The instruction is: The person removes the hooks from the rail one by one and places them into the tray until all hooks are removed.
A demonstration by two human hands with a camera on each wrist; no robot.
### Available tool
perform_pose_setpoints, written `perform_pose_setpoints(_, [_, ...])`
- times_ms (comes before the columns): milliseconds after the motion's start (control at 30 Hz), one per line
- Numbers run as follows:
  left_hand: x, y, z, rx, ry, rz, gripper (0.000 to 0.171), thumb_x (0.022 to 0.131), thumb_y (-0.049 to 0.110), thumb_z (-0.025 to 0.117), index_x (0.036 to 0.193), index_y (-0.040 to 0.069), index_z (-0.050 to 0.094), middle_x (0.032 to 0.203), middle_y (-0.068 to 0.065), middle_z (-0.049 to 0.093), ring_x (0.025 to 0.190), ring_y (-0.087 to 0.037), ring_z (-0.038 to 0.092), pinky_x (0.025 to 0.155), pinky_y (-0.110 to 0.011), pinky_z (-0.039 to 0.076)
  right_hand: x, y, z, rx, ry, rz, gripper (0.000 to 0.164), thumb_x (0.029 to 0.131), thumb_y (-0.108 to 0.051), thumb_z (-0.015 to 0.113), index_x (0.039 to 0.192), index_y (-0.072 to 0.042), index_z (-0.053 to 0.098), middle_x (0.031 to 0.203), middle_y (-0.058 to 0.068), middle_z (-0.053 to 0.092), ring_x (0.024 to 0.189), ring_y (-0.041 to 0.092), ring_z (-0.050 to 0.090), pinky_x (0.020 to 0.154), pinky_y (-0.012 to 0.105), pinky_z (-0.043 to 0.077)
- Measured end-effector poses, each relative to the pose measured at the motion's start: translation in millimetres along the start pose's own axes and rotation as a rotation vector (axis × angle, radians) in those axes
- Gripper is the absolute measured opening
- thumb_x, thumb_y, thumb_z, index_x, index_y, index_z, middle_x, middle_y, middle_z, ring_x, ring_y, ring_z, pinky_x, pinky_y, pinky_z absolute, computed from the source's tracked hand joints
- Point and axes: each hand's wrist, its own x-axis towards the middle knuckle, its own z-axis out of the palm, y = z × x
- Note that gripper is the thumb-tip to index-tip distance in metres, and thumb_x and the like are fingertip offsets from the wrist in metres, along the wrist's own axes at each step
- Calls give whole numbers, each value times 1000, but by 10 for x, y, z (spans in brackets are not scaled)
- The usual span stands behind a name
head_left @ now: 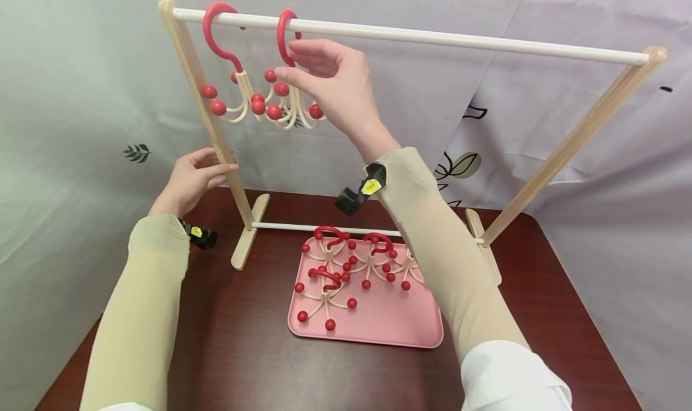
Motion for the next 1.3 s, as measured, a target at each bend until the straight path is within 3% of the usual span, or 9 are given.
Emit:
perform_pose_setpoints(267, [9,12,6,-18,-5,3,46,78,18,78,120,9,62,109,-8,60,100,-19,59,77,-21,52,22,-18,-87,36,105,-31,23,75,-13,81,94,-8,71,89,2,69,82,14,65,78,20,47])
perform_pose_setpoints(467, [9,5,12,-2,-1,-3,47,78,20,78,121,10,62,111,-8,60,101,-19,59,77,-22,52,-21,22,-222,37,170,-57,16,78,-12,78,91,-5,72,84,5,68,78,23,63,69,27,50])
perform_pose_setpoints(733, [13,23,37,-19,-3,-4,47,78,18,78,121,10,62,111,-8,61,100,-19,59,78,-22,51,-85,61,-462,9,228,-50,14,77,-13,79,89,-8,73,85,5,69,83,19,63,82,22,45])
perform_pose_setpoints(900, [17,32,38,-39,-7,-7,46,78,16,78,121,9,62,110,-8,61,99,-19,60,77,-22,52,-83,115,-606,45,258,-69,15,75,-9,80,88,-7,73,84,7,69,83,18,65,82,23,46])
perform_pose_setpoints(1133, [1,19,15,17,6,-11,48,78,21,78,122,11,61,114,-8,58,102,-19,58,79,-22,51,-91,104,-716,64,317,-102,15,75,-11,80,88,-7,73,83,7,69,79,20,63,60,26,45])
perform_pose_setpoints(1300, [-1,12,5,38,9,-20,50,78,23,78,123,12,61,116,-8,57,104,-20,57,80,-22,51,-173,22,-801,118,346,-174,17,75,-11,80,89,-5,72,84,11,69,78,25,61,60,28,47])
